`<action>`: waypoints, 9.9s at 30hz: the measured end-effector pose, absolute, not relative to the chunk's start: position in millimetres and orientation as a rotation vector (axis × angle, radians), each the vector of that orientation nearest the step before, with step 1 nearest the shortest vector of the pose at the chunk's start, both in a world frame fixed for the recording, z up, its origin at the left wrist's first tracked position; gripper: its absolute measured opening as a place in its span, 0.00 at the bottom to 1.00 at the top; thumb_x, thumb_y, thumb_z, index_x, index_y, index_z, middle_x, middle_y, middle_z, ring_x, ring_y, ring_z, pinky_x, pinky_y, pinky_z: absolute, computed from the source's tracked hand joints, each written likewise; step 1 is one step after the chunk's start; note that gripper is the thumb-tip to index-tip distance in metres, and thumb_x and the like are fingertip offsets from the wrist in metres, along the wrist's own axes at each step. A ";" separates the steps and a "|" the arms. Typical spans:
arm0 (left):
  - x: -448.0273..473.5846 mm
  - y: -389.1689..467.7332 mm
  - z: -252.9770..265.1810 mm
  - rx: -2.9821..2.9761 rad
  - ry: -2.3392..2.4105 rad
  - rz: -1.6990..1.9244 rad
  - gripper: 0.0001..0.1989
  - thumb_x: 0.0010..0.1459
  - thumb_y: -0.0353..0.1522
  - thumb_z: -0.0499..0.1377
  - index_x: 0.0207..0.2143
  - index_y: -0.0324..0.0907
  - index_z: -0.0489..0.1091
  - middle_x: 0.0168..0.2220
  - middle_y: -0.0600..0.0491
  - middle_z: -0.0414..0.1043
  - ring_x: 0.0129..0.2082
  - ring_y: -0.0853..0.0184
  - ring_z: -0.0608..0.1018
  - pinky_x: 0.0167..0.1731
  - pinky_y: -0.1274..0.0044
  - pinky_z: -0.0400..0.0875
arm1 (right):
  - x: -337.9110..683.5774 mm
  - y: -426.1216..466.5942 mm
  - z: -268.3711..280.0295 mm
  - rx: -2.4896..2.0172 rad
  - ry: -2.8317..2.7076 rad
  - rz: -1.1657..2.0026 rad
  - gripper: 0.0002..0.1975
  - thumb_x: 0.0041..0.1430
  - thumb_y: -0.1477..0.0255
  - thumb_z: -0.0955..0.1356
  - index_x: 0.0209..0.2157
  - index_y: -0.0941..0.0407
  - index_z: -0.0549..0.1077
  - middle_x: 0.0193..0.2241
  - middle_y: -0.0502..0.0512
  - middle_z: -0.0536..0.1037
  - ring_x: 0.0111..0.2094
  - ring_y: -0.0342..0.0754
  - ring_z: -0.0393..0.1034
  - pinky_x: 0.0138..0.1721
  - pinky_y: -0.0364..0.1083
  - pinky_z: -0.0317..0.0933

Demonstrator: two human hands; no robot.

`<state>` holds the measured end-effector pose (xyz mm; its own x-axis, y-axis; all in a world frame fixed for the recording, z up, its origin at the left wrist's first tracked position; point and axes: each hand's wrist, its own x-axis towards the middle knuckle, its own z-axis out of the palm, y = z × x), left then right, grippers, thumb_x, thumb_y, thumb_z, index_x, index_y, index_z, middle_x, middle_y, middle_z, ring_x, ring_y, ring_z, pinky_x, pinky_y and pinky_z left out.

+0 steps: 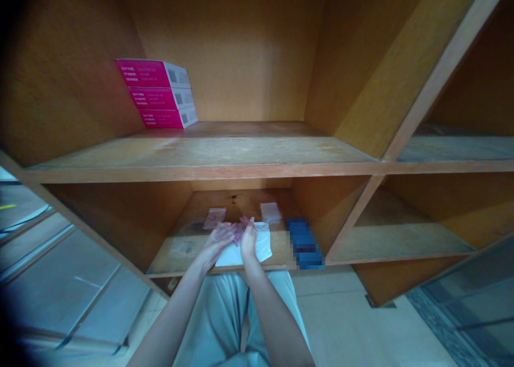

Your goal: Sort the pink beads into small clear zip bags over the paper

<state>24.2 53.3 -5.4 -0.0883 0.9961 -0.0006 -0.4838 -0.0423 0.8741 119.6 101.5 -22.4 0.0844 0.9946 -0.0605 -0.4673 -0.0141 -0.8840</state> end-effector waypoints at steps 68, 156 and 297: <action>14.6 47.5 -3.7 0.571 0.729 1.675 0.13 0.44 0.25 0.62 0.36 0.40 0.70 0.42 0.49 0.73 0.48 0.65 0.71 0.50 0.75 0.61 | 119.1 96.5 -17.2 -0.955 -0.781 1.237 0.30 0.57 0.54 0.52 0.37 0.62 0.73 0.42 0.65 0.74 0.45 0.49 0.68 0.49 0.47 0.56; 10.4 35.2 7.8 0.558 0.589 1.356 0.15 0.54 0.35 0.53 0.40 0.34 0.68 0.34 0.44 0.75 0.34 0.63 0.77 0.36 0.72 0.70 | 149.1 74.7 -14.0 -0.864 -1.139 0.888 0.10 0.54 0.73 0.58 0.39 0.56 0.62 0.29 0.51 0.68 0.31 0.44 0.65 0.34 0.44 0.60; 23.3 29.4 4.3 1.077 0.983 1.153 0.16 0.44 0.36 0.63 0.33 0.36 0.69 0.23 0.51 0.73 0.18 0.71 0.73 0.17 0.83 0.61 | 146.6 73.7 -7.6 -0.958 -1.195 0.944 0.17 0.56 0.59 0.59 0.25 0.57 0.68 0.20 0.49 0.68 0.23 0.43 0.61 0.24 0.41 0.56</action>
<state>23.3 29.4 4.3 0.1466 0.9881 -0.0458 -0.2014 0.0752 0.9766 146.6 73.7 -7.6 0.1215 0.9449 0.3041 -0.0773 0.3144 -0.9461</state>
